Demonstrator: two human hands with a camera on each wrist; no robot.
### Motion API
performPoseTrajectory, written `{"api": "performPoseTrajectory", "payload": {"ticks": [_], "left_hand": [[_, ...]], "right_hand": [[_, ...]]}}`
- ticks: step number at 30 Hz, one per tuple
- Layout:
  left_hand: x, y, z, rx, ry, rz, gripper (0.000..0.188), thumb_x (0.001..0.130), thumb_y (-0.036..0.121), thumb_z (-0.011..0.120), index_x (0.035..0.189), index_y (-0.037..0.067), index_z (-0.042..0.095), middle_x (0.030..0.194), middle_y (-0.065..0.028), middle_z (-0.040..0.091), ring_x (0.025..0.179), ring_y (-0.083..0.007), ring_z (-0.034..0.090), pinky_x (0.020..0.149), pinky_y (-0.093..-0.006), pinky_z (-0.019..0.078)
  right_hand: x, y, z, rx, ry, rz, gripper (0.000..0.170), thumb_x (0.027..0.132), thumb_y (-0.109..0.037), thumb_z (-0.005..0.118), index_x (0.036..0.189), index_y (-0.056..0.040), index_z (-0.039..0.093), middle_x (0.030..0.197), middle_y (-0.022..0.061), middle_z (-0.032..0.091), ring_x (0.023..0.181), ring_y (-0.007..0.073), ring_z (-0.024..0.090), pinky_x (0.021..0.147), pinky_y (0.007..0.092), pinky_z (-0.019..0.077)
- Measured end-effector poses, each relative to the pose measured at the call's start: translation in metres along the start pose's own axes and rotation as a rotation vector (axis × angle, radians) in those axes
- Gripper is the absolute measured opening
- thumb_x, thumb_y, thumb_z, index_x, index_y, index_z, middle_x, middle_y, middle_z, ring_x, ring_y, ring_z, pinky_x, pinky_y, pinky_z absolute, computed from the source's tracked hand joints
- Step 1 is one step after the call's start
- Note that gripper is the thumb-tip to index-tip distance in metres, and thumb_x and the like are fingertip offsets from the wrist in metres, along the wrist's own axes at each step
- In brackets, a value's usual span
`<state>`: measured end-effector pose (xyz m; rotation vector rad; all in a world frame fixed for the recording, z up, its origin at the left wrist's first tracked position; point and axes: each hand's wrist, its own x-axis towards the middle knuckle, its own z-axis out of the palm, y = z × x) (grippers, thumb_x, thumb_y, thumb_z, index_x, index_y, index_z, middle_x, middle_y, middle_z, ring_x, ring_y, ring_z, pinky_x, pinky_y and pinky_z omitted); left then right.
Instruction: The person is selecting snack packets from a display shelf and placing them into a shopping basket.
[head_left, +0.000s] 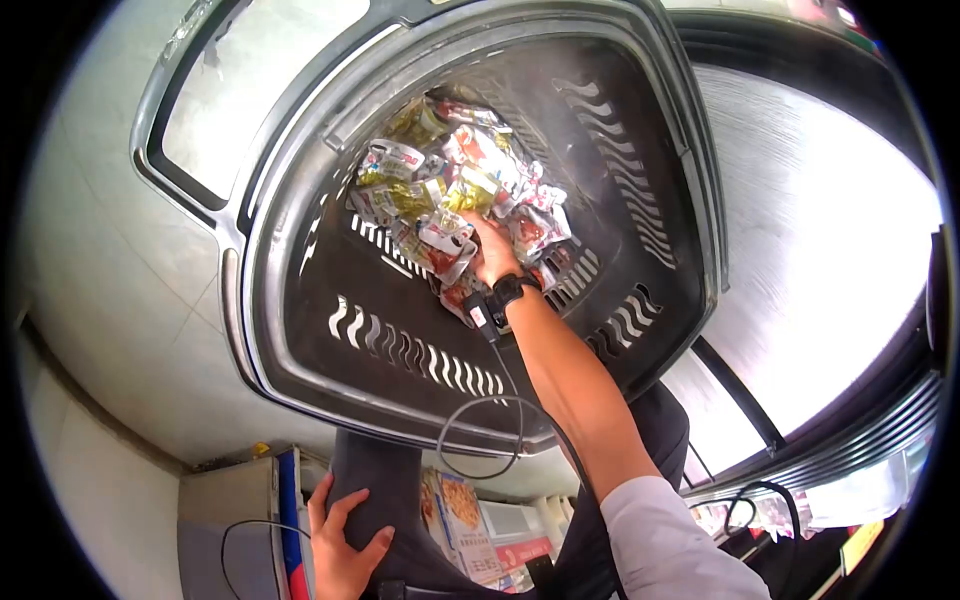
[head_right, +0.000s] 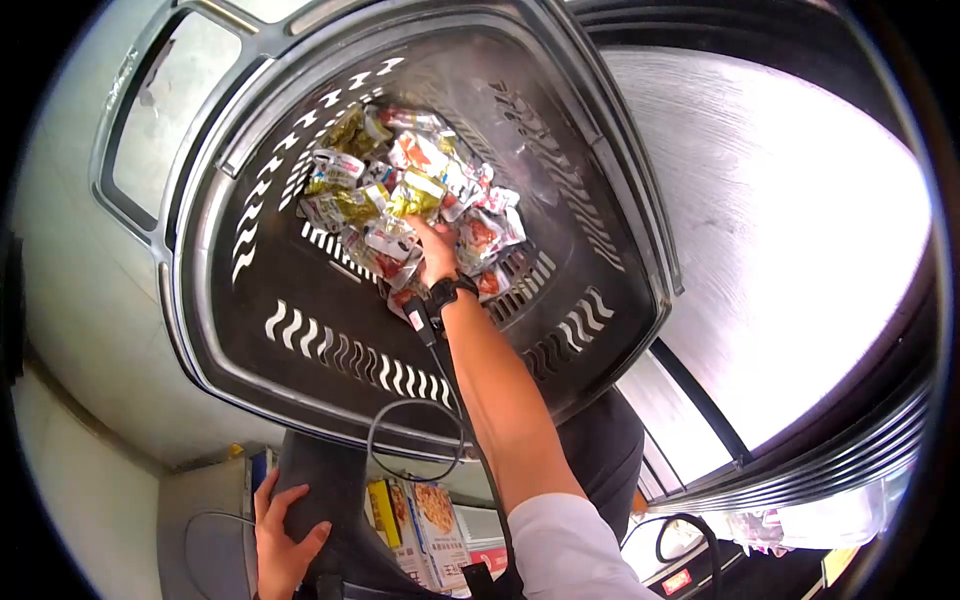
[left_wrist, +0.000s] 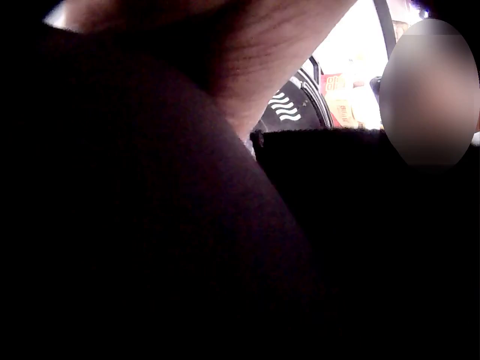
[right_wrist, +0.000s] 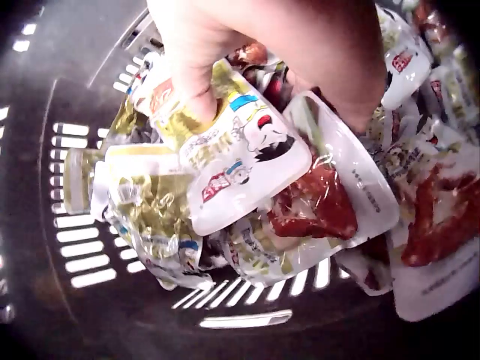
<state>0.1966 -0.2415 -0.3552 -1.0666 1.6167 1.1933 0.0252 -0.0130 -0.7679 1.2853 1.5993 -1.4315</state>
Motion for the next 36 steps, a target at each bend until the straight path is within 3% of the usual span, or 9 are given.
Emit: {"api": "performPoseTrajectory", "payload": {"ticks": [3, 6, 10, 17, 22, 25, 29, 32, 36], "left_hand": [[0.007, 0.004, -0.006, 0.056, -0.016, -0.005, 0.051, 0.062, 0.01, 0.078, 0.11, 0.005, 0.062, 0.138, -0.0207, 0.038, 0.121, -0.0375, 0.046, 0.096, -0.0416, 0.0431], [0.005, -0.007, -0.008, 0.089, -0.022, 0.004, 0.052, 0.062, 0.012, 0.079, 0.111, 0.006, 0.062, 0.137, -0.0214, 0.038, 0.122, -0.0375, 0.045, 0.096, -0.0417, 0.0426], [0.006, -0.006, -0.011, 0.055, -0.09, 0.012, 0.052, 0.063, 0.013, 0.08, 0.11, 0.006, 0.062, 0.137, -0.0224, 0.038, 0.126, -0.0385, 0.042, 0.098, -0.0426, 0.0401], [-0.002, -0.023, 0.007, 0.063, -0.094, 0.083, 0.052, 0.067, 0.022, 0.08, 0.114, 0.012, 0.06, 0.138, -0.0224, 0.037, 0.123, -0.0421, 0.04, 0.098, -0.0452, 0.0369], [-0.005, -0.047, 0.036, -0.021, -0.124, 0.194, 0.054, 0.07, 0.028, 0.078, 0.118, 0.012, 0.058, 0.138, -0.0245, 0.036, 0.129, -0.0417, 0.035, 0.101, -0.0449, 0.0351], [0.002, -0.06, 0.04, 0.036, -0.208, 0.287, 0.054, 0.08, 0.034, 0.07, 0.126, 0.013, 0.053, 0.141, -0.0206, 0.034, 0.13, -0.0368, 0.037, 0.101, -0.039, 0.0365], [-0.01, -0.005, 0.014, -0.101, -0.477, -0.139, 0.059, 0.088, 0.052, 0.047, 0.137, 0.019, 0.041, 0.139, -0.0085, 0.041, 0.129, -0.0336, 0.036, 0.1, -0.0472, 0.0344], [0.039, 0.009, 0.004, -0.053, -0.344, 0.221, 0.061, 0.088, 0.051, 0.046, 0.138, 0.017, 0.038, 0.137, -0.008, 0.044, 0.128, -0.0328, 0.037, 0.1, -0.0516, 0.032], [-0.069, 0.132, -0.039, -0.637, -0.366, 0.395, 0.068, 0.089, 0.056, 0.046, 0.142, 0.016, 0.03, 0.141, -0.012, 0.035, 0.126, -0.0354, 0.038, 0.1, -0.0573, 0.0327]], "right_hand": [[-0.044, -0.037, -0.002, 0.255, -0.461, 0.242, 0.06, 0.076, -0.03, 0.077, 0.122, -0.0022, 0.05, 0.117, 0.0097, 0.057, 0.108, 0.0189, 0.052, 0.092, 0.0359, 0.0402], [-0.058, -0.047, 0.009, 0.04, -0.258, 0.019, 0.043, 0.081, -0.026, 0.072, 0.116, -0.0045, 0.058, 0.109, 0.0071, 0.063, 0.091, 0.0197, 0.064, 0.08, 0.0335, 0.0518], [-0.055, -0.044, 0.023, 0.308, -0.341, 0.201, 0.046, 0.083, -0.025, 0.072, 0.12, -0.0038, 0.054, 0.11, 0.0073, 0.062, 0.093, 0.0207, 0.063, 0.076, 0.0376, 0.0535], [-0.085, -0.003, 0.01, 0.421, -0.254, -0.178, 0.036, 0.089, -0.015, 0.063, 0.121, -0.0033, 0.051, 0.109, 0.0108, 0.063, 0.093, 0.0241, 0.064, 0.079, 0.04, 0.0545], [-0.21, -0.046, -0.012, 0.525, -0.071, -0.089, 0.042, 0.087, -0.007, 0.063, 0.125, -0.0045, 0.046, 0.113, 0.0079, 0.061, 0.099, 0.021, 0.062, 0.08, 0.0351, 0.0538], [-0.282, -0.075, -0.039, 0.596, -0.259, -0.182, 0.038, 0.092, -0.006, 0.055, 0.129, -0.0059, 0.045, 0.122, 0.0119, 0.057, 0.109, 0.0271, 0.059, 0.089, 0.0438, 0.0519], [-0.381, -0.134, -0.087, 0.59, -0.399, -0.336, 0.036, 0.092, -0.003, 0.053, 0.127, -0.0036, 0.046, 0.125, 0.0126, 0.054, 0.112, 0.0258, 0.057, 0.092, 0.0427, 0.0501], [-0.426, -0.181, -0.105, 0.463, -0.42, -0.392, 0.038, 0.09, -0.002, 0.056, 0.126, -0.0015, 0.043, 0.121, 0.0097, 0.055, 0.107, 0.0188, 0.057, 0.09, 0.0334, 0.0491], [-0.513, -0.241, -0.141, 0.425, -0.568, -0.546, 0.034, 0.091, -0.003, 0.055, 0.124, -0.0003, 0.046, 0.119, 0.0069, 0.056, 0.105, 0.0149, 0.057, 0.088, 0.0311, 0.0489]]}}
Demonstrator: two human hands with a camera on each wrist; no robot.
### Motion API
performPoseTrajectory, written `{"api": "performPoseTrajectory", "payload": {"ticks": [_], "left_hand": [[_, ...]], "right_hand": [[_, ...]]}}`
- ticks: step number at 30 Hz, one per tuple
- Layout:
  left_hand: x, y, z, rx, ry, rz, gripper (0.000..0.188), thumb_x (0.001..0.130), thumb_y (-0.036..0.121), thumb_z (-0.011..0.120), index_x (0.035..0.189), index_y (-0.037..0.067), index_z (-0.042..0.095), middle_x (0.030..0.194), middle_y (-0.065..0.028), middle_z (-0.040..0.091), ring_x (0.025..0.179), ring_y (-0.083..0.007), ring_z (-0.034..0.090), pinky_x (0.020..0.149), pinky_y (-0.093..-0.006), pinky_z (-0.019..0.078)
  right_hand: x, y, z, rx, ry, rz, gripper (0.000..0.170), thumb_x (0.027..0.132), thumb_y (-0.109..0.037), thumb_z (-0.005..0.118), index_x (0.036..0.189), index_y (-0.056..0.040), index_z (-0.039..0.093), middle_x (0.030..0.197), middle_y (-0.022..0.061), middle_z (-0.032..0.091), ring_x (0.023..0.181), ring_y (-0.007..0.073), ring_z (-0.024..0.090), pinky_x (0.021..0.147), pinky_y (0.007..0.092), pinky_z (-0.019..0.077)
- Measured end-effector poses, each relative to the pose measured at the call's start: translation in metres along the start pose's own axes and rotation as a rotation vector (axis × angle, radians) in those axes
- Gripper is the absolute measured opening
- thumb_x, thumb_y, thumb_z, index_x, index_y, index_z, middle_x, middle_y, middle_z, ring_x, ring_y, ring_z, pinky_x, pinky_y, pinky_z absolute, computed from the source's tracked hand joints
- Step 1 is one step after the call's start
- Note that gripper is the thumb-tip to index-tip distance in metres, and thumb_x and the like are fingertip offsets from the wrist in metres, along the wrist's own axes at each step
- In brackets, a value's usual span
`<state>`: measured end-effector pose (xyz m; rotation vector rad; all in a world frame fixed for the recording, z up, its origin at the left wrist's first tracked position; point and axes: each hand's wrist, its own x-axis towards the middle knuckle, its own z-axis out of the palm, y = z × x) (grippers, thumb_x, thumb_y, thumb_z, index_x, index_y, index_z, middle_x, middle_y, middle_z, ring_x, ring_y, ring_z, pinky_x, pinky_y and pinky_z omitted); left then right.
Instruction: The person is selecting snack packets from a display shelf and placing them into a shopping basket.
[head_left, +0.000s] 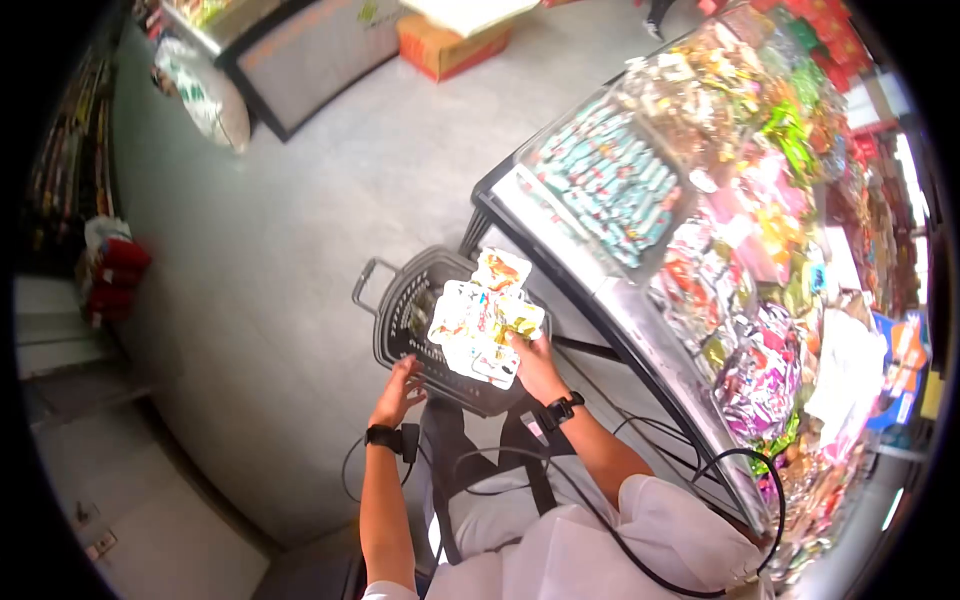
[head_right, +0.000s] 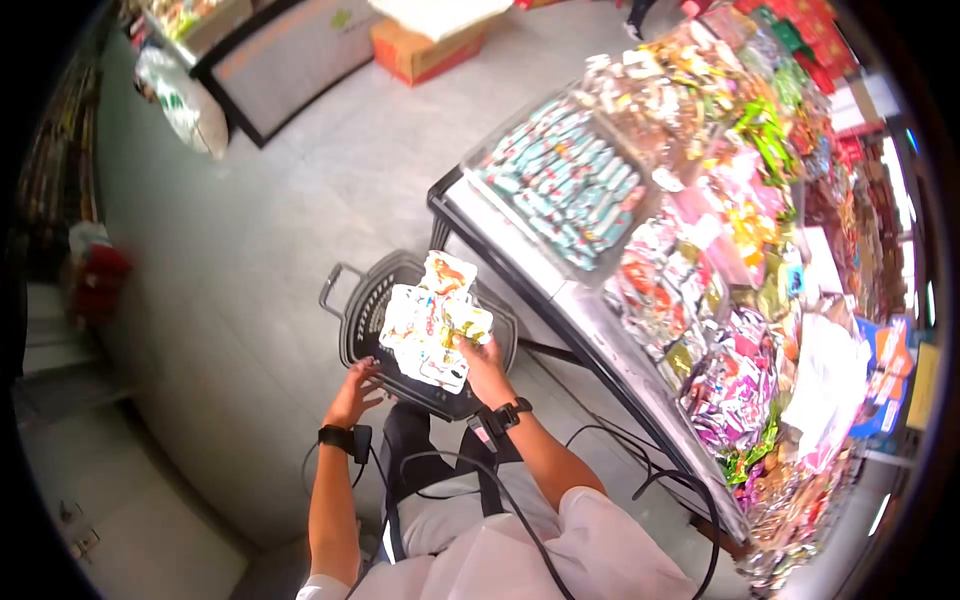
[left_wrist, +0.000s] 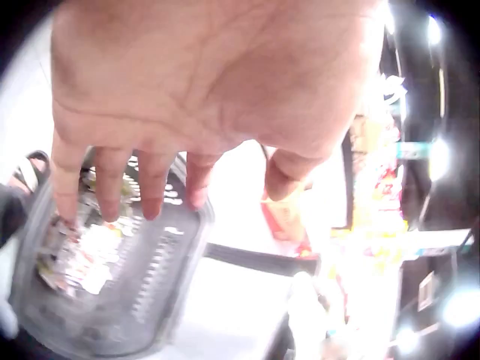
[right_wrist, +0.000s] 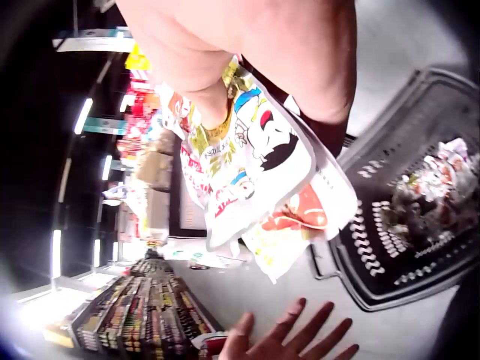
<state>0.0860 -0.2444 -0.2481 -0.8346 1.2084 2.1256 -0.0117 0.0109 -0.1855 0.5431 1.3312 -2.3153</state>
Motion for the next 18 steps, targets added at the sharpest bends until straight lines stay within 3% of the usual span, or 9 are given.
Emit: {"api": "performPoseTrajectory", "payload": {"ticks": [3, 4, 7, 8, 12, 14, 15, 16, 18], "left_hand": [[-0.07, 0.084, 0.094, -0.013, -0.124, 0.217, 0.085, 0.085, 0.063, 0.05, 0.147, 0.021, 0.012, 0.146, -0.014, 0.024, 0.123, -0.0373, 0.041, 0.092, -0.058, 0.0406], [-0.077, 0.097, 0.114, -0.006, -0.245, 0.313, 0.085, 0.086, 0.063, 0.049, 0.147, 0.016, 0.015, 0.147, -0.0139, 0.027, 0.126, -0.0364, 0.04, 0.097, -0.0574, 0.0382], [-0.067, 0.087, 0.148, -0.275, -0.443, 0.343, 0.066, 0.095, 0.043, 0.047, 0.141, 0.002, 0.024, 0.14, -0.0161, 0.039, 0.128, -0.0325, 0.041, 0.103, -0.0522, 0.0365], [-0.066, 0.088, 0.16, -0.412, -0.422, 0.247, 0.068, 0.093, 0.043, 0.051, 0.14, 0.002, 0.026, 0.139, -0.0161, 0.04, 0.126, -0.0332, 0.043, 0.104, -0.053, 0.0358], [-0.078, 0.09, 0.21, -0.393, -0.587, 0.345, 0.062, 0.091, 0.041, 0.056, 0.135, 0.001, 0.036, 0.132, -0.0139, 0.047, 0.123, -0.032, 0.046, 0.104, -0.0517, 0.0364], [-0.087, 0.096, 0.23, -0.193, -0.367, 0.349, 0.058, 0.089, 0.045, 0.058, 0.129, 0.004, 0.046, 0.128, -0.0104, 0.052, 0.121, -0.0285, 0.048, 0.102, -0.0519, 0.038], [-0.088, 0.098, 0.24, -0.254, -0.365, 0.328, 0.046, 0.089, 0.034, 0.061, 0.122, 0.003, 0.051, 0.121, -0.0073, 0.057, 0.116, -0.0253, 0.051, 0.1, -0.0497, 0.0404], [-0.088, 0.102, 0.246, -0.253, -0.4, 0.327, 0.048, 0.091, 0.017, 0.06, 0.132, 0.0, 0.041, 0.127, -0.0101, 0.052, 0.118, -0.0248, 0.05, 0.102, -0.0452, 0.0398], [-0.089, 0.108, 0.263, -0.136, -0.265, 0.336, 0.046, 0.09, 0.009, 0.059, 0.131, 0.0, 0.042, 0.124, -0.0095, 0.054, 0.115, -0.0223, 0.052, 0.098, -0.0407, 0.0446]], "right_hand": [[-0.057, -0.091, 0.027, 0.024, -0.18, -0.023, 0.032, 0.092, -0.004, 0.056, 0.122, -0.0006, 0.047, 0.115, 0.005, 0.058, 0.102, 0.0133, 0.057, 0.089, 0.0305, 0.0487], [-0.068, -0.103, 0.035, 0.035, -0.201, -0.089, 0.031, 0.091, -0.006, 0.059, 0.12, -0.0012, 0.05, 0.112, 0.0035, 0.059, 0.098, 0.0111, 0.057, 0.087, 0.029, 0.0484], [-0.085, -0.123, 0.022, -0.236, -0.206, -0.141, 0.035, 0.088, -0.011, 0.065, 0.119, -0.0023, 0.051, 0.11, 0.0026, 0.06, 0.098, 0.0096, 0.056, 0.085, 0.0264, 0.0461], [-0.093, -0.128, 0.02, -0.08, -0.258, -0.205, 0.036, 0.088, -0.01, 0.065, 0.121, -0.0022, 0.051, 0.109, 0.0021, 0.06, 0.099, 0.0097, 0.055, 0.087, 0.0265, 0.0454], [-0.112, -0.166, 0.005, -0.078, -0.199, -0.296, 0.035, 0.089, -0.009, 0.062, 0.121, -0.0008, 0.051, 0.111, 0.0026, 0.059, 0.099, 0.0085, 0.055, 0.086, 0.0273, 0.0459], [-0.115, -0.18, 0.003, -0.089, -0.222, -0.332, 0.035, 0.09, -0.009, 0.061, 0.122, -0.0009, 0.049, 0.111, 0.0025, 0.059, 0.1, 0.0085, 0.054, 0.088, 0.0269, 0.0453], [-0.12, -0.189, -0.002, -0.106, -0.261, -0.329, 0.038, 0.091, -0.01, 0.06, 0.125, -0.001, 0.047, 0.114, 0.0029, 0.057, 0.102, 0.0087, 0.053, 0.089, 0.027, 0.0445], [-0.119, -0.196, -0.004, -0.1, -0.265, -0.342, 0.038, 0.091, -0.01, 0.06, 0.125, -0.001, 0.047, 0.114, 0.0029, 0.057, 0.102, 0.0087, 0.053, 0.089, 0.027, 0.0445], [-0.12, -0.202, -0.005, -0.079, -0.204, -0.334, 0.042, 0.091, -0.01, 0.06, 0.128, -0.0012, 0.044, 0.117, 0.0038, 0.056, 0.104, 0.0093, 0.052, 0.09, 0.0275, 0.0442]]}}
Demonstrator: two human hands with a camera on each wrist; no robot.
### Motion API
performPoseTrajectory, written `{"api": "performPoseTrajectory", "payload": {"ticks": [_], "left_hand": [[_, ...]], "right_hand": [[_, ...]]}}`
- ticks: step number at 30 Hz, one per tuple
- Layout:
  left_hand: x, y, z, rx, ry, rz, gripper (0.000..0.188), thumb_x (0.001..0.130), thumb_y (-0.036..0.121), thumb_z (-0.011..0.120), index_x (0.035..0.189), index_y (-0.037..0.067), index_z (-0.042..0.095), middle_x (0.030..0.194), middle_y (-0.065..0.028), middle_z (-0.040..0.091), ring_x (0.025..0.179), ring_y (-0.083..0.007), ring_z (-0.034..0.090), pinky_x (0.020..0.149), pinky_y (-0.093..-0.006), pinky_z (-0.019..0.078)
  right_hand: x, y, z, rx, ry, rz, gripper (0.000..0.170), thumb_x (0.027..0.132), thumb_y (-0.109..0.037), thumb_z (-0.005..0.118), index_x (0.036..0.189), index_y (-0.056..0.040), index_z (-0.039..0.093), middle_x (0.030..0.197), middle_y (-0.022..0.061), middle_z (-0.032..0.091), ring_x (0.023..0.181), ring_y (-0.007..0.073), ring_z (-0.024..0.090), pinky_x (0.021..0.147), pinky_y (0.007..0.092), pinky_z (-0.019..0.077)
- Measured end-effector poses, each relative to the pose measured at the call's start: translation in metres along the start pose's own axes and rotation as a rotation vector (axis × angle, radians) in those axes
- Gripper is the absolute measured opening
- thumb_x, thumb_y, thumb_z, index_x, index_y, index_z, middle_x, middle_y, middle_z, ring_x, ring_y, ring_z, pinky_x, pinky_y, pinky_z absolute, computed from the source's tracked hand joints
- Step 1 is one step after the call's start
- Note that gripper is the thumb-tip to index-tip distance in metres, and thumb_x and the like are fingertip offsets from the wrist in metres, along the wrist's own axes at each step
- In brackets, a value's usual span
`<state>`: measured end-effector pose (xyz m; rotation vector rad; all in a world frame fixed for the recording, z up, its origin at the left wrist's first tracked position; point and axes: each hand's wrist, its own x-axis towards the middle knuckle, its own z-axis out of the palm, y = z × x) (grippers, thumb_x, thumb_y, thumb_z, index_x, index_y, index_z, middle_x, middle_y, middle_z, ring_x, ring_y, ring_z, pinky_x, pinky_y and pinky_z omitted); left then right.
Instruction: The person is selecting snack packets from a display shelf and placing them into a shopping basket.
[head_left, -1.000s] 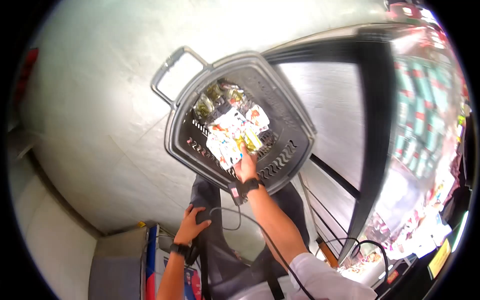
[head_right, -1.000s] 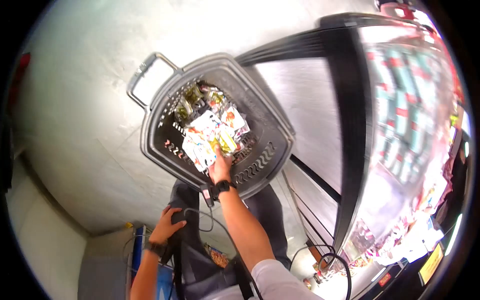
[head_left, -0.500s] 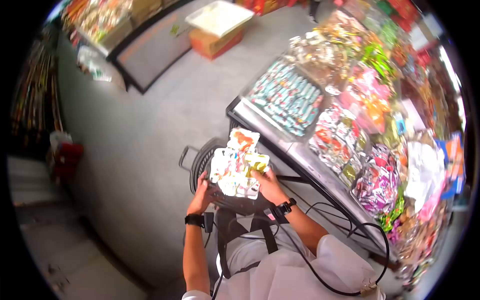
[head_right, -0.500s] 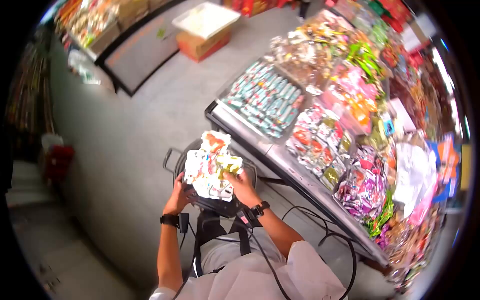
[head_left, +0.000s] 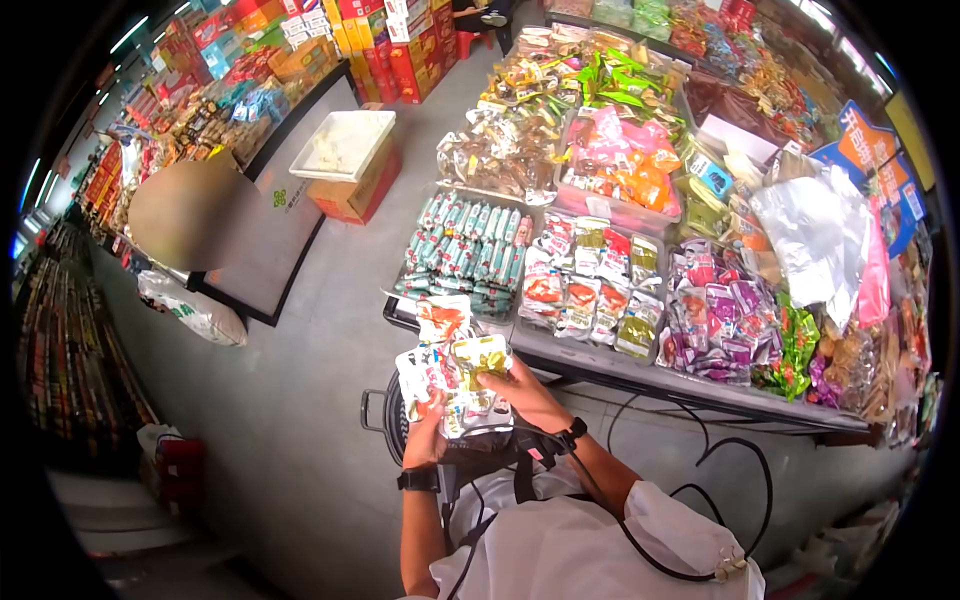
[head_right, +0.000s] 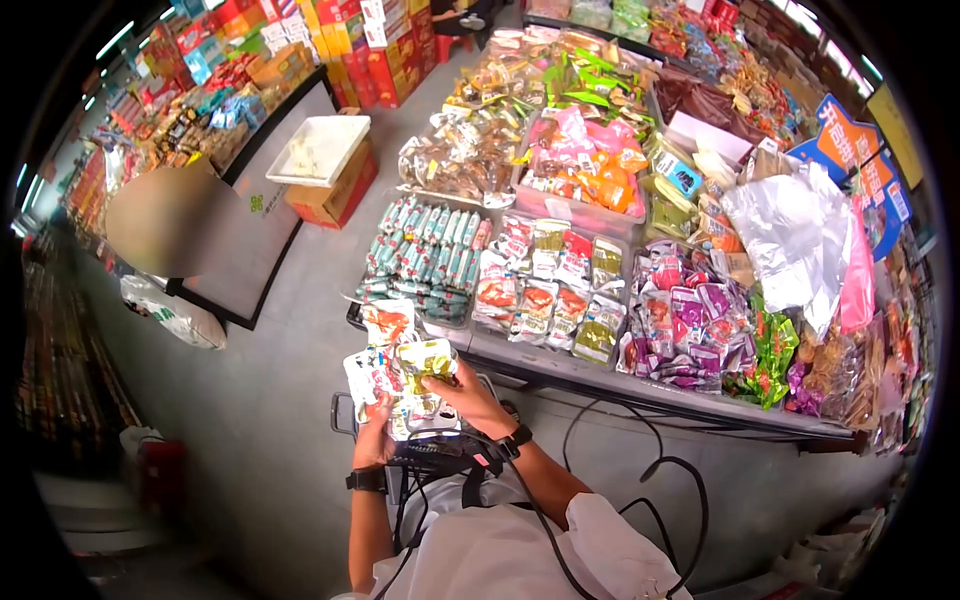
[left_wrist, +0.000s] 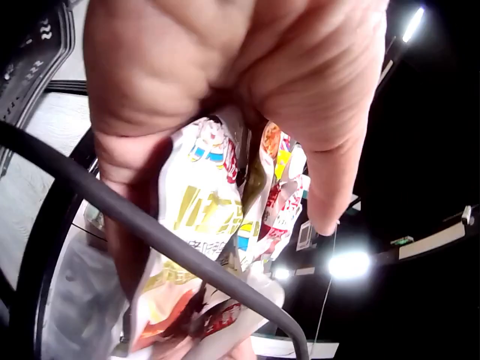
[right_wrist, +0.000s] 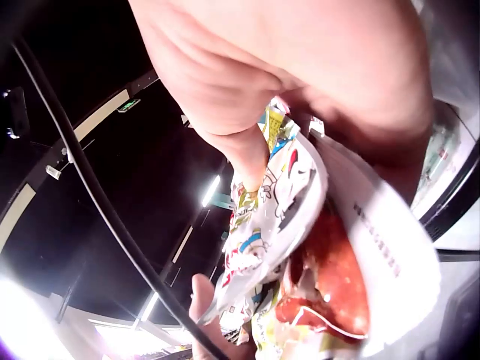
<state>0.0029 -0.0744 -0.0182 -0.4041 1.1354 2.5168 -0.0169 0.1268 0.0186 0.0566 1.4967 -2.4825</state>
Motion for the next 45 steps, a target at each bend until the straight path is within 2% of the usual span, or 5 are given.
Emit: {"api": "performPoseTrajectory", "payload": {"ticks": [11, 18, 24, 32, 45], "left_hand": [[0.123, 0.071, 0.086, 0.102, -0.206, -0.047, 0.043, 0.095, 0.031, 0.054, 0.128, 0.004, 0.047, 0.123, -0.009, 0.058, 0.108, -0.0193, 0.059, 0.09, -0.0371, 0.0509], [0.169, 0.019, 0.053, 0.128, -0.022, -0.042, 0.03, 0.097, 0.023, 0.047, 0.122, 0.007, 0.048, 0.108, -0.0089, 0.061, 0.091, -0.0239, 0.065, 0.07, -0.044, 0.0583], [0.138, 0.024, 0.052, 0.037, -0.063, 0.028, 0.033, 0.094, 0.018, 0.055, 0.123, 0.005, 0.048, 0.112, -0.0071, 0.059, 0.099, -0.0198, 0.061, 0.082, -0.0381, 0.0533], [0.083, 0.055, 0.093, -0.131, -0.185, -0.058, 0.039, 0.096, 0.034, 0.049, 0.125, 0.007, 0.049, 0.119, -0.0052, 0.059, 0.107, -0.0191, 0.059, 0.09, -0.0368, 0.0477], [0.083, 0.039, 0.105, -0.017, -0.142, -0.345, 0.03, 0.089, 0.02, 0.059, 0.114, 0.005, 0.052, 0.107, -0.0084, 0.062, 0.098, -0.0211, 0.063, 0.08, -0.0342, 0.0528]], "right_hand": [[0.101, -0.065, -0.024, 0.061, 0.171, -0.067, 0.04, 0.089, -0.015, 0.062, 0.122, 0.0008, 0.047, 0.109, 0.0099, 0.06, 0.097, 0.0156, 0.058, 0.083, 0.0271, 0.0474], [0.144, 0.064, -0.081, -0.179, 0.587, -0.098, 0.031, 0.086, -0.005, 0.051, 0.116, -0.0013, 0.054, 0.08, 0.0049, 0.058, 0.055, 0.01, 0.049, 0.043, 0.0255, 0.0341], [0.1, 0.024, -0.048, 0.064, 0.483, -0.028, 0.027, 0.091, -0.005, 0.052, 0.118, 0.0012, 0.052, 0.109, 0.0093, 0.059, 0.091, 0.0169, 0.061, 0.077, 0.0326, 0.053], [0.027, -0.034, -0.011, 0.013, 0.253, -0.106, 0.027, 0.095, -0.016, 0.053, 0.119, -0.0045, 0.053, 0.097, 0.0018, 0.064, 0.084, 0.0089, 0.062, 0.061, 0.0242, 0.0503], [0.032, -0.088, -0.203, -0.004, 0.899, -0.501, 0.013, 0.086, -0.014, 0.067, 0.09, -0.0011, 0.064, 0.083, 0.0061, 0.066, 0.074, 0.011, 0.063, 0.066, 0.0246, 0.0517]]}}
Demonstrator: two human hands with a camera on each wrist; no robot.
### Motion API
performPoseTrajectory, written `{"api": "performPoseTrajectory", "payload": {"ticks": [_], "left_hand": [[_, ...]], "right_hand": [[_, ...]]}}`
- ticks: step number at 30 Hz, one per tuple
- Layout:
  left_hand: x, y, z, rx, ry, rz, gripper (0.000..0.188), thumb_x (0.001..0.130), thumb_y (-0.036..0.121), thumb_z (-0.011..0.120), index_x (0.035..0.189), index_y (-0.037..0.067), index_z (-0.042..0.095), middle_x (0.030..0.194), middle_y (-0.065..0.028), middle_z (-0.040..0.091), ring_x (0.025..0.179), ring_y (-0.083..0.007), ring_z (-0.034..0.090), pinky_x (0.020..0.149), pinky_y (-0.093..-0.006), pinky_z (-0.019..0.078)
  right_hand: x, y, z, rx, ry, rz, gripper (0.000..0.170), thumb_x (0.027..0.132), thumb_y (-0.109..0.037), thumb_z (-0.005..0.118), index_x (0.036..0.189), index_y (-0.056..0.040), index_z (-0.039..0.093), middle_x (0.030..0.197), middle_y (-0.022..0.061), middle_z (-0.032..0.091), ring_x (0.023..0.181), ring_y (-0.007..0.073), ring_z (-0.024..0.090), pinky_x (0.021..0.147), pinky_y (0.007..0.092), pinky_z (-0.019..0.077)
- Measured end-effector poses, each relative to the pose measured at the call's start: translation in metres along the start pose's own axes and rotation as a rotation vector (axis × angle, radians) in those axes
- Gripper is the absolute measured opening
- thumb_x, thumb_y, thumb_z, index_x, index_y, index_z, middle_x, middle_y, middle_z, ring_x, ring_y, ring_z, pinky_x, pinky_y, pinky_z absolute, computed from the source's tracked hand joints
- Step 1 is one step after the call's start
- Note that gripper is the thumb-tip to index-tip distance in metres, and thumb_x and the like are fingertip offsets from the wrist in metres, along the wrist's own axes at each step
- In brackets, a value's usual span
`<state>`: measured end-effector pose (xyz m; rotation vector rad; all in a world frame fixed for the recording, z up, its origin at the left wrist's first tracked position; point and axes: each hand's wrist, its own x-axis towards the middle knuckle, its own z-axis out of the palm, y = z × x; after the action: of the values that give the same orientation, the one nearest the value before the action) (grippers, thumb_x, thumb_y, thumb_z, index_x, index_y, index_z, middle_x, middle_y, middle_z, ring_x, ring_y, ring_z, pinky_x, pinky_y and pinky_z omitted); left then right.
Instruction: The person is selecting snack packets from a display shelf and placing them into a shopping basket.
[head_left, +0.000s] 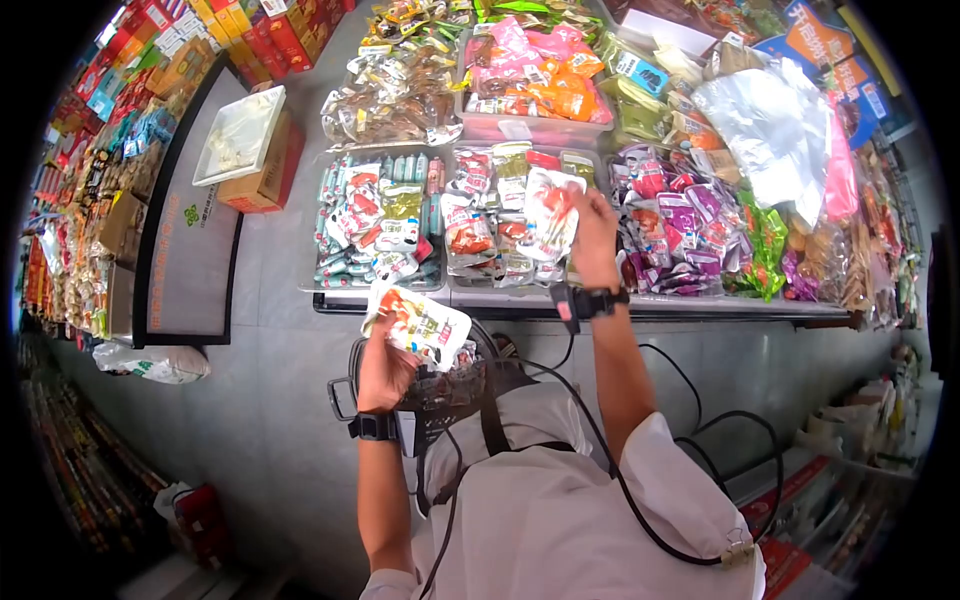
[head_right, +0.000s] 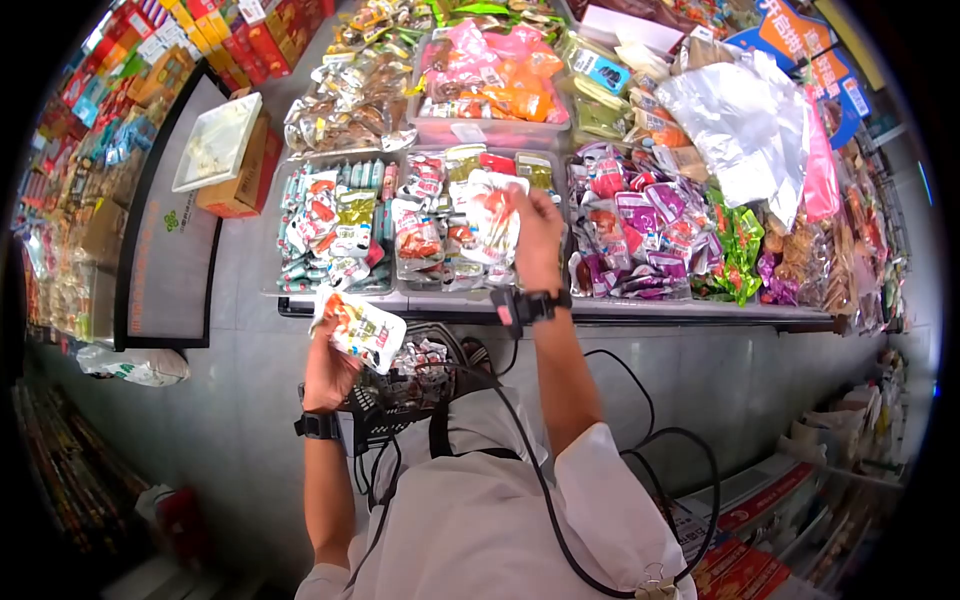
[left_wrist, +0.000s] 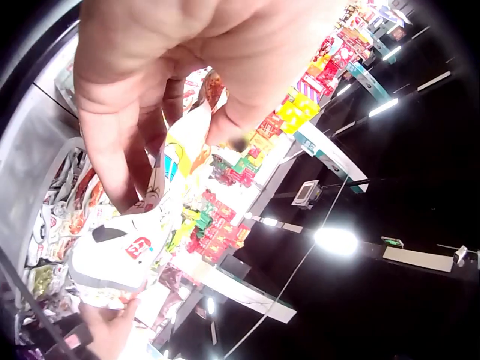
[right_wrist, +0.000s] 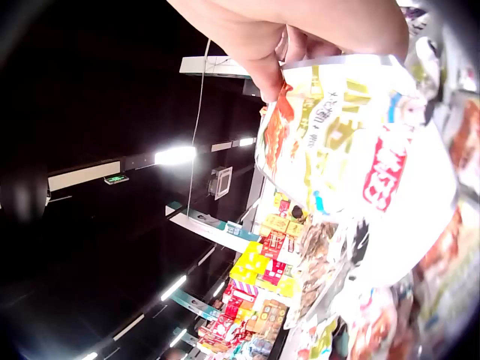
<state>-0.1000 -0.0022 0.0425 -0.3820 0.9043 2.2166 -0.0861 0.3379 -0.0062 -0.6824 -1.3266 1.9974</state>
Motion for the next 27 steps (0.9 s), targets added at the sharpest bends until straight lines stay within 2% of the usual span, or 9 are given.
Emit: {"api": "performPoseTrajectory", "payload": {"ticks": [2, 4, 9, 11, 13, 19, 21, 26, 27], "left_hand": [[0.02, -0.014, -0.018, 0.005, -0.002, 0.017, 0.029, 0.089, 0.016, 0.058, 0.115, 0.005, 0.052, 0.108, -0.0078, 0.062, 0.097, -0.02, 0.063, 0.082, -0.0338, 0.0527], [0.033, -0.022, -0.016, 0.013, 0.025, 0.038, 0.031, 0.088, 0.007, 0.06, 0.117, 0.005, 0.051, 0.108, -0.0049, 0.06, 0.094, -0.0164, 0.062, 0.084, -0.0315, 0.051], [0.061, -0.013, 0.029, 0.347, 0.08, 0.114, 0.035, 0.085, 0.003, 0.061, 0.118, 0.004, 0.049, 0.108, -0.0049, 0.06, 0.099, -0.0149, 0.06, 0.088, -0.0298, 0.0491], [0.083, 0.002, 0.059, 0.48, 0.016, 0.128, 0.035, 0.085, 0.004, 0.062, 0.117, 0.004, 0.05, 0.103, -0.0038, 0.061, 0.097, -0.014, 0.06, 0.082, -0.0274, 0.0499], [0.117, 0.012, 0.091, 0.8, 0.082, 0.271, 0.033, 0.085, 0.009, 0.066, 0.115, 0.002, 0.054, 0.096, -0.0045, 0.061, 0.08, -0.008, 0.059, 0.06, -0.0198, 0.0467], [0.248, 0.002, 0.103, 1.125, 0.089, 0.551, 0.051, 0.079, 0.012, 0.071, 0.123, -0.002, 0.049, 0.086, -0.0133, 0.067, 0.072, -0.0152, 0.062, 0.064, -0.0286, 0.0496], [0.272, 0.002, 0.096, 1.179, 0.146, 0.576, 0.05, 0.079, 0.011, 0.069, 0.123, -0.002, 0.049, 0.088, -0.0147, 0.067, 0.071, -0.018, 0.063, 0.066, -0.03, 0.0502], [0.257, 0.01, 0.076, 1.419, 0.118, 0.589, 0.049, 0.08, 0.009, 0.065, 0.125, 0.001, 0.049, 0.105, -0.0213, 0.063, 0.094, -0.0293, 0.062, 0.085, -0.037, 0.0475], [0.25, 0.015, 0.067, 1.389, 0.173, 0.803, 0.048, 0.08, 0.009, 0.064, 0.125, 0.001, 0.049, 0.11, -0.0215, 0.059, 0.1, -0.0319, 0.058, 0.087, -0.0384, 0.0452]], "right_hand": [[0.031, -0.01, 0.012, -0.02, -0.005, -0.033, 0.014, 0.086, -0.014, 0.068, 0.09, -0.0006, 0.064, 0.081, 0.0053, 0.066, 0.074, 0.0095, 0.062, 0.065, 0.0233, 0.0501], [0.059, -0.011, 0.028, -0.083, -0.011, -0.063, 0.019, 0.081, -0.018, 0.073, 0.08, -0.0007, 0.066, 0.07, -0.0034, 0.057, 0.062, 0.0041, 0.045, 0.055, 0.0217, 0.0332], [0.1, 0.015, 0.034, -0.315, -0.061, 0.007, 0.03, 0.079, -0.021, 0.075, 0.095, 0.0022, 0.064, 0.075, 0.0001, 0.059, 0.067, 0.0063, 0.051, 0.061, 0.0217, 0.0416], [0.097, 0.027, 0.03, -0.341, 0.024, -0.232, 0.032, 0.081, -0.017, 0.072, 0.104, 0.0015, 0.06, 0.083, 0.0036, 0.062, 0.072, 0.0082, 0.054, 0.066, 0.0217, 0.0454], [0.087, 0.033, 0.019, -0.346, -0.059, -0.172, 0.025, 0.084, -0.009, 0.063, 0.106, -0.0006, 0.057, 0.093, 0.0068, 0.063, 0.081, 0.013, 0.059, 0.071, 0.0253, 0.0477], [0.048, 0.023, 0.022, -0.617, -0.196, -0.291, 0.022, 0.088, -0.004, 0.052, 0.107, -0.0008, 0.062, 0.085, 0.0054, 0.064, 0.077, 0.0077, 0.057, 0.068, 0.021, 0.0443], [0.038, 0.002, 0.032, -0.638, -0.243, -0.02, 0.018, 0.085, -0.005, 0.053, 0.099, -0.0011, 0.064, 0.09, 0.0169, 0.067, 0.085, 0.0256, 0.065, 0.077, 0.0326, 0.0492], [0.032, 0.018, 0.033, -0.62, -0.273, -0.409, 0.022, 0.086, -0.002, 0.053, 0.105, -0.0046, 0.061, 0.114, 0.0205, 0.061, 0.102, 0.0343, 0.061, 0.085, 0.0347, 0.0478], [0.031, 0.02, 0.031, -0.747, -0.226, -0.522, 0.02, 0.086, -0.001, 0.052, 0.104, -0.0051, 0.062, 0.117, 0.0201, 0.06, 0.106, 0.0341, 0.06, 0.086, 0.0354, 0.0476]]}}
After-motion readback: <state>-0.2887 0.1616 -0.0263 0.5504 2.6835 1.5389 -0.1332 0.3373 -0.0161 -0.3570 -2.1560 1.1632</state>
